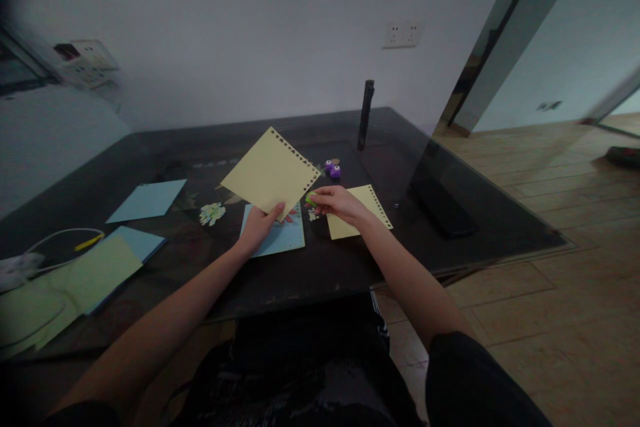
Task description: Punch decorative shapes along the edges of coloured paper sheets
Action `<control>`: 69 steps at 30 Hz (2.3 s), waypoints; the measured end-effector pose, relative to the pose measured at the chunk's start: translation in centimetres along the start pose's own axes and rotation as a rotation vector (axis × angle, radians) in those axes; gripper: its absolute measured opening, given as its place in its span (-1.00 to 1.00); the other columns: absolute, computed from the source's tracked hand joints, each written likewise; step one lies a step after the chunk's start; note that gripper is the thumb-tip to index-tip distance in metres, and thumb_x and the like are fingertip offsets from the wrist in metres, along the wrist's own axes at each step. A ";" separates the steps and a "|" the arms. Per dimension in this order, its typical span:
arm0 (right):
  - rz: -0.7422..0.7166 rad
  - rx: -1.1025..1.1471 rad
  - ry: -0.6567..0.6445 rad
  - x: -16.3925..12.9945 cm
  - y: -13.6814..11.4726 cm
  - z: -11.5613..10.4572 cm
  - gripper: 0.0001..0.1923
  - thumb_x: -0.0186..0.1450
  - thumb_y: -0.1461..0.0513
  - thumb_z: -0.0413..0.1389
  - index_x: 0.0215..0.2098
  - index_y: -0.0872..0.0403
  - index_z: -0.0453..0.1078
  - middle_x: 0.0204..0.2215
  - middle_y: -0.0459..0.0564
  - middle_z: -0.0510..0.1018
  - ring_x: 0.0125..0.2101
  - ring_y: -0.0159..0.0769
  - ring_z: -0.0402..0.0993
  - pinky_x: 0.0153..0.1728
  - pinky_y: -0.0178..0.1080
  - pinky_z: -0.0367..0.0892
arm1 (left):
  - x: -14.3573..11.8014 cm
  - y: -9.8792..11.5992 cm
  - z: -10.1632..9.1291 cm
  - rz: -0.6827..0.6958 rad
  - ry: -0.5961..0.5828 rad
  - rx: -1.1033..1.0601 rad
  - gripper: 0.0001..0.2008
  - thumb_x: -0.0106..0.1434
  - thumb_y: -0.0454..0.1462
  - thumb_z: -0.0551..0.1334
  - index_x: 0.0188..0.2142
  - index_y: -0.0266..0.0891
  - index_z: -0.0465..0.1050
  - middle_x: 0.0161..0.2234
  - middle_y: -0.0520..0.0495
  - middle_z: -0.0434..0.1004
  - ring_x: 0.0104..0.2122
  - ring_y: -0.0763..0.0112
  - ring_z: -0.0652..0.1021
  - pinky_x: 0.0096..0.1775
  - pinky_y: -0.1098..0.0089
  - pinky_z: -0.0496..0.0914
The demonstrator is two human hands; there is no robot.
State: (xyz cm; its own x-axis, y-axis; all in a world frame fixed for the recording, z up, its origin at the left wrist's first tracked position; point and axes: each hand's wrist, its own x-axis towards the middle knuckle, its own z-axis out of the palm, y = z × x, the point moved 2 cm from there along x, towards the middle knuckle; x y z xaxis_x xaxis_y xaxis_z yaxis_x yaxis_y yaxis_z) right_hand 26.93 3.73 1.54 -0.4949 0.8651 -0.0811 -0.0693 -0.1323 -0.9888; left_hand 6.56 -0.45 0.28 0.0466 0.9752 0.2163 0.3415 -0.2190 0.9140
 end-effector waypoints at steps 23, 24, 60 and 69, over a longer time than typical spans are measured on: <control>0.171 0.009 0.058 0.5 0.5 -0.5 -0.53 0.41 0.04 -0.15 -0.36 0.19 0.42 -0.50 0.09 0.58 -0.65 -0.45 0.37 -0.60 -0.36 0.27 | 0.1 -0.4 0.0 -0.003 -0.007 0.013 -0.63 0.24 -0.14 0.12 -0.46 -0.36 0.56 -0.52 -0.12 0.61 -0.46 0.31 0.56 -0.33 0.42 0.41; 0.173 0.011 0.058 0.5 0.6 -0.5 -0.51 0.41 0.03 -0.15 -0.37 0.19 0.43 -0.50 0.10 0.58 -0.65 -0.45 0.37 -0.60 -0.36 0.27 | 0.1 -0.4 0.0 0.003 -0.001 0.015 -0.63 0.24 -0.14 0.12 -0.48 -0.35 0.56 -0.51 -0.13 0.61 -0.45 0.31 0.56 -0.31 0.42 0.41; -0.287 -0.099 0.379 0.9 0.2 -1.8 -0.54 -0.03 0.14 0.32 -0.16 0.05 0.42 -0.48 -0.15 0.43 -0.51 -0.43 0.40 -0.41 -0.28 0.40 | 0.3 -0.6 -0.1 -0.032 0.053 -0.084 -0.61 0.22 -0.07 0.14 -0.45 -0.36 0.54 -0.48 -0.19 0.61 -0.46 0.29 0.57 -0.35 0.40 0.42; -0.254 -0.204 0.492 0.9 -1.2 -4.3 -0.50 0.04 -0.08 0.21 -0.24 0.07 0.26 -0.40 -0.01 0.56 -0.55 -0.39 0.44 -0.53 -0.32 0.30 | 0.1 -0.2 -0.3 -0.065 0.073 -0.130 -0.61 0.22 -0.08 0.13 -0.44 -0.35 0.56 -0.53 -0.17 0.59 -0.51 0.31 0.54 -0.39 0.40 0.38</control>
State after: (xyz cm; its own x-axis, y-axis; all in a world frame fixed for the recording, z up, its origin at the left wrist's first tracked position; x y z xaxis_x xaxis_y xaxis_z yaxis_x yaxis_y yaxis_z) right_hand 30.33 6.78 2.11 -0.0216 0.9867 0.1611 0.0590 0.1621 -0.9850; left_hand 6.25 -0.28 0.21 -0.0416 0.9836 0.1757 0.2172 -0.1627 0.9625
